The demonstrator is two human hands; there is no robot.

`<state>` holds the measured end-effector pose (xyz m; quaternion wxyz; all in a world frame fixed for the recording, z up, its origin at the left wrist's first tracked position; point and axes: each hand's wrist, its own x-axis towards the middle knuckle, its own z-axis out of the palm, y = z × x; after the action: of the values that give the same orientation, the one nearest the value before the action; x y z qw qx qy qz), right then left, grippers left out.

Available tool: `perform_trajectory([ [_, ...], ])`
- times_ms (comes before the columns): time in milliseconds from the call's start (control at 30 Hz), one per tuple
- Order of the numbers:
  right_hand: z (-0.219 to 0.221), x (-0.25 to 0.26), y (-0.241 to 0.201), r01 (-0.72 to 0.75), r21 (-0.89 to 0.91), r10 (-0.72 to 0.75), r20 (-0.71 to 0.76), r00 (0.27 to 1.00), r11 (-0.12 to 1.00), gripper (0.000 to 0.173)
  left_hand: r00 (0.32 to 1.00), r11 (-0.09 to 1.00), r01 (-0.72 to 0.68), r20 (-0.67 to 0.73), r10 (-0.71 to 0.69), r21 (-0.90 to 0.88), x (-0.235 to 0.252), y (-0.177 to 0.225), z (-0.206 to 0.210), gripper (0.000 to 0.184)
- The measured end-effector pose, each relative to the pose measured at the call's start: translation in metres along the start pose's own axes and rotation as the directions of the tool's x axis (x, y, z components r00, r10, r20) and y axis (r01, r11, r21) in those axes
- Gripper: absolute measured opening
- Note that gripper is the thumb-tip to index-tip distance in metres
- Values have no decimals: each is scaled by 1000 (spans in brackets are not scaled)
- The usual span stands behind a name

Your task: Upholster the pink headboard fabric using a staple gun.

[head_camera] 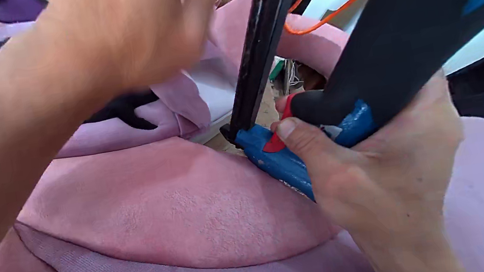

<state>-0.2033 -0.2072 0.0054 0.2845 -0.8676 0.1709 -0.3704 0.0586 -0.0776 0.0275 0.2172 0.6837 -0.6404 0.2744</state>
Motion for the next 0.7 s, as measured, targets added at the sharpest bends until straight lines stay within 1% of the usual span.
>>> perform_trajectory([
  [33,-1,0,0,-8,3,8,4,1000,1000,58,966,997,80,247,-73,-20,1,37,-20,25],
  [67,-2,0,0,-17,7,17,13,1000,1000,58,937,997,76,343,-69,-5,-4,56,-19,24],
  [100,-2,0,0,-25,3,25,25,999,1000,58,922,999,50,384,-54,20,-14,63,-11,25],
  [133,-2,0,-1,-28,-4,29,30,999,1000,57,919,999,31,392,-42,34,-23,64,-1,27],
  [167,-2,0,-1,-31,-13,31,31,999,999,56,928,999,12,372,-23,31,-29,61,10,27],
  [233,-1,0,-1,-32,-22,33,25,999,999,55,947,1000,-13,319,19,-22,-29,55,25,26],
  [300,1,0,0,-18,-12,18,16,1000,1000,53,958,999,-23,285,29,-24,-27,54,33,30],
  [367,4,2,-1,-7,-6,7,8,1000,1000,51,969,1000,4,248,0,-17,-26,52,37,30],
  [467,8,3,-5,4,7,-4,16,1000,1000,51,974,995,95,213,-84,-42,-30,48,40,29],
  [600,12,5,-8,29,16,-29,25,999,999,52,967,974,183,204,-154,-132,-33,43,46,29],
  [700,15,5,-9,39,11,-39,31,999,999,54,959,959,222,216,-183,-175,-34,40,47,28],
])
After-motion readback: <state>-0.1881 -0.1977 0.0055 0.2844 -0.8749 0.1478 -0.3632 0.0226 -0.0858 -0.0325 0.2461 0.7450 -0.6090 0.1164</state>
